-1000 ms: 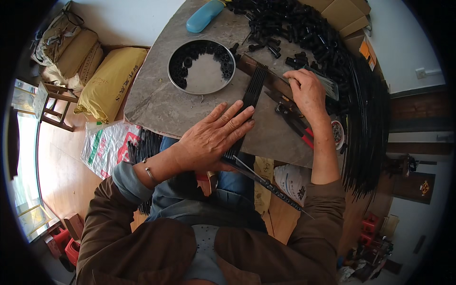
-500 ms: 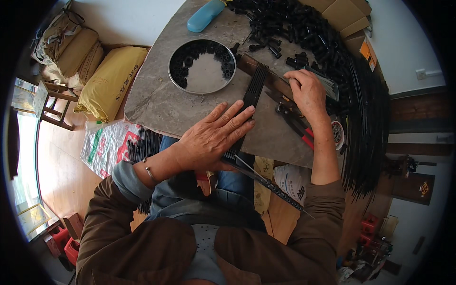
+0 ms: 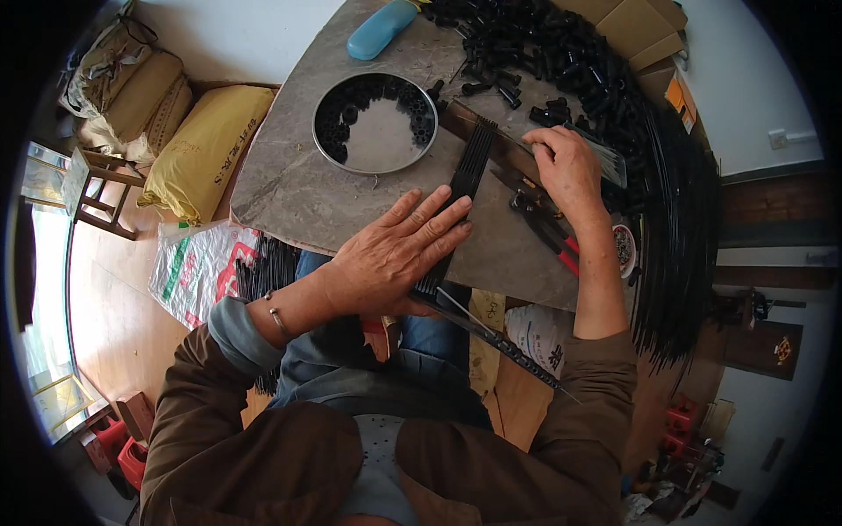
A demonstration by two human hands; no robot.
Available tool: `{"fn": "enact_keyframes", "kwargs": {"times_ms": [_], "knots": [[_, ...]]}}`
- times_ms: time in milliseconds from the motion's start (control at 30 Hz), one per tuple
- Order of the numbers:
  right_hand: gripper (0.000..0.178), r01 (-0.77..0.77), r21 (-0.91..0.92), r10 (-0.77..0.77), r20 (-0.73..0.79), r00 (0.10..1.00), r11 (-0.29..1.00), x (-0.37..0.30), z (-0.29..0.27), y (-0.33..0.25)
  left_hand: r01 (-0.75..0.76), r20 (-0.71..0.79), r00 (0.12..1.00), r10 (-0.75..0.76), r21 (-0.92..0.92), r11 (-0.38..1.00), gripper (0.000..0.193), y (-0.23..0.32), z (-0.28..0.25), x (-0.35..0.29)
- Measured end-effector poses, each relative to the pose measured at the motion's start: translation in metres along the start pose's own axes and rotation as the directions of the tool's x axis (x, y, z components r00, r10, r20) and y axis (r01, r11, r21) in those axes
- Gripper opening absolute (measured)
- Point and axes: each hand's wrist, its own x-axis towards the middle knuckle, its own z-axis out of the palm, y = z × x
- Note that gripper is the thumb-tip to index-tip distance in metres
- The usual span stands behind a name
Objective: Assembling umbrella ribs into a central hub to create the umbrella frame.
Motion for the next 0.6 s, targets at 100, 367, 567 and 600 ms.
{"fn": "enact_keyframes", "kwargs": {"times_ms": [100,367,567,600], "knots": [[0.014,-0.014,-0.012,0.014,0.01,1.0,1.0,-0.0013,-0.0001,0.0034,-0.004,-0.011,1.0,0.003,-0.006,1.0,0.1,-0.0001,0.0003,-0.0009],[0.014,0.006,-0.024,-0.006,0.008,1.0,1.0,-0.001,-0.0003,0.0008,-0.003,-0.009,1.0,0.003,-0.009,1.0,0.101,0.0002,-0.0001,0.0003],[0.014,0.017,-0.03,-0.017,0.006,1.0,0.999,0.0029,0.0011,0.0005,0.001,-0.013,1.0,-0.001,-0.011,1.0,0.102,0.0,-0.0001,-0.0016],[0.014,0.031,-0.037,-0.031,0.005,1.0,0.999,0.0041,0.0012,0.0006,0.001,-0.013,1.0,-0.001,-0.012,1.0,0.102,0.0,-0.0003,-0.0013]]}}
